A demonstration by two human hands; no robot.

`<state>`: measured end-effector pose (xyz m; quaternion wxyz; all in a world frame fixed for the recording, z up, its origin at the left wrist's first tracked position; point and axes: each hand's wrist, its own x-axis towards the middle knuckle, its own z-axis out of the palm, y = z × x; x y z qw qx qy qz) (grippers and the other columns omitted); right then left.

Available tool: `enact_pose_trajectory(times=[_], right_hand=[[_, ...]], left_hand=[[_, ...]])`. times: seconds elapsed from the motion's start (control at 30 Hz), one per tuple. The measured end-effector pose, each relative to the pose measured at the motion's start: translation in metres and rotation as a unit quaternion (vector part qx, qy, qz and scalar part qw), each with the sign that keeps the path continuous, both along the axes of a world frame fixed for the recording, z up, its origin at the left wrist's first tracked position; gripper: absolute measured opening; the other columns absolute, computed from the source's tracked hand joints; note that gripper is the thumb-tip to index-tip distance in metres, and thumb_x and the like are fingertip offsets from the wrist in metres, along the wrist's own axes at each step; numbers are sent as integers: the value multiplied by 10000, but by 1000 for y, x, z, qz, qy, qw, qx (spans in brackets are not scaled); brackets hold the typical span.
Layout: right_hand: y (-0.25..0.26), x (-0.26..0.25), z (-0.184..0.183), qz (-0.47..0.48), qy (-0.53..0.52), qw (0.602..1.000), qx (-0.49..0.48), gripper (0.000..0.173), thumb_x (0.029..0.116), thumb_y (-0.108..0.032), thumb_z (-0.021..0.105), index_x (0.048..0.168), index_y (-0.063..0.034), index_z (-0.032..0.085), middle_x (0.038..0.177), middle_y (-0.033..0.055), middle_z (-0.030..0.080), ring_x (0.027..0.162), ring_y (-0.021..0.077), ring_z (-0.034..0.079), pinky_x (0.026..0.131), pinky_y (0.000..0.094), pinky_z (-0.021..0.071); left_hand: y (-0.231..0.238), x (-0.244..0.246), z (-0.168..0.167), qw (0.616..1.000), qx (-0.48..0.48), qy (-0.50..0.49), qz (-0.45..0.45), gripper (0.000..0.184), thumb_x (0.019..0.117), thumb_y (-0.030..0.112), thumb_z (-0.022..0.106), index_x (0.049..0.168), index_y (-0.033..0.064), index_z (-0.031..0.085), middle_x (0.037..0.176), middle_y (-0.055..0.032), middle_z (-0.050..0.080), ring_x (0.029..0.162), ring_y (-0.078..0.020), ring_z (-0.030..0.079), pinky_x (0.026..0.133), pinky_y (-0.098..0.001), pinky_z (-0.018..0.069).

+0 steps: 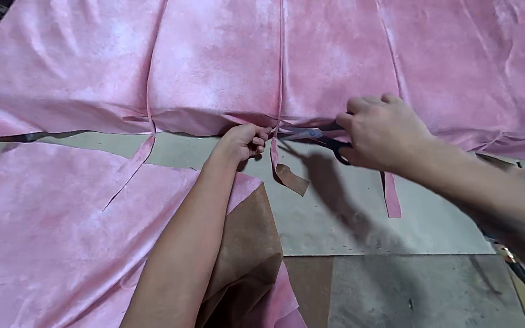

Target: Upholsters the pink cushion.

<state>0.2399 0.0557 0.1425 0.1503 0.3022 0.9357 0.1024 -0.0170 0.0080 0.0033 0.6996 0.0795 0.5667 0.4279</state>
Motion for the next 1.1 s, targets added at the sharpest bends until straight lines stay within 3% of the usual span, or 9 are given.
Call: enact_pose_trajectory(times=[0.2, 0.37, 0.6, 0.63, 0.7, 0.77, 0.83, 0.93, 1.1], right_hand=[[24, -53, 36, 88, -106, 990, 10, 269, 799, -280, 750, 935, -57, 685, 1028, 170, 629, 957, 386, 626, 789, 584, 454], [22, -79, 57, 115, -158, 981, 18, 240, 823, -279, 749, 929, -79, 672, 978, 138, 627, 897, 347, 634, 783, 571, 459], [27, -104, 50, 143, -153, 978, 19, 138, 815, -159, 751, 810, -88, 633, 854, 131, 610, 802, 350, 623, 719, 567, 472], [42, -98, 40, 198, -102, 975, 14, 162, 791, -168, 749, 750, -96, 609, 756, 122, 575, 702, 340, 598, 631, 555, 454], [80, -90, 9, 290, 13, 957, 3, 248, 665, -245, 707, 596, -170, 480, 534, 36, 391, 460, 244, 443, 433, 453, 312], [67, -110, 21, 222, -72, 971, -39, 291, 655, -294, 728, 562, -205, 466, 485, 6, 335, 401, 199, 405, 359, 399, 267], [52, -128, 32, 170, -146, 972, -64, 309, 626, -316, 756, 535, -223, 476, 458, -2, 325, 380, 174, 396, 353, 368, 241], [62, -126, 20, 201, -114, 970, -71, 324, 499, -287, 791, 509, -215, 476, 447, -7, 310, 365, 170, 370, 336, 368, 226], [61, -126, 35, 260, -151, 951, -66, 280, 537, -177, 756, 536, -196, 477, 511, 0, 368, 422, 177, 404, 367, 369, 258]], left_hand=[[1, -2, -2, 1000, 3, -2, -4, 293, 994, 73, 518, 1264, 36, 625, 677, 24, 496, 450, -49, 425, 428, -175, 418], [1, -2, -3, 1000, 6, -2, -2, 295, 989, 79, 541, 1267, 43, 633, 691, 14, 494, 449, -61, 411, 431, -188, 422], [0, -6, -5, 1000, 13, -7, -15, 320, 993, 86, 527, 1300, 40, 607, 739, -5, 527, 472, -70, 455, 460, -195, 464], [0, -6, -5, 1000, 11, -9, -11, 310, 993, 84, 530, 1289, 39, 609, 734, -4, 527, 470, -70, 453, 455, -194, 457], [1, -5, -6, 1000, 10, -13, -1, 315, 974, 66, 537, 1277, 34, 615, 725, -4, 522, 465, -72, 452, 448, -196, 456], [2, -5, -7, 1000, 11, -13, 1, 313, 980, 73, 530, 1279, 39, 615, 714, 3, 504, 465, -69, 445, 451, -196, 454], [2, -4, -8, 1000, 15, -5, 2, 290, 998, 92, 530, 1269, 37, 619, 696, 10, 496, 473, -74, 445, 479, -209, 469], [1, -1, -6, 999, 27, 19, -3, 333, 969, 48, 533, 1294, 23, 604, 718, 2, 499, 484, -83, 432, 494, -228, 474], [0, 1, -10, 999, 19, 50, -2, 296, 953, 71, 589, 1238, 31, 657, 693, 1, 511, 503, -99, 481, 528, -255, 516]])
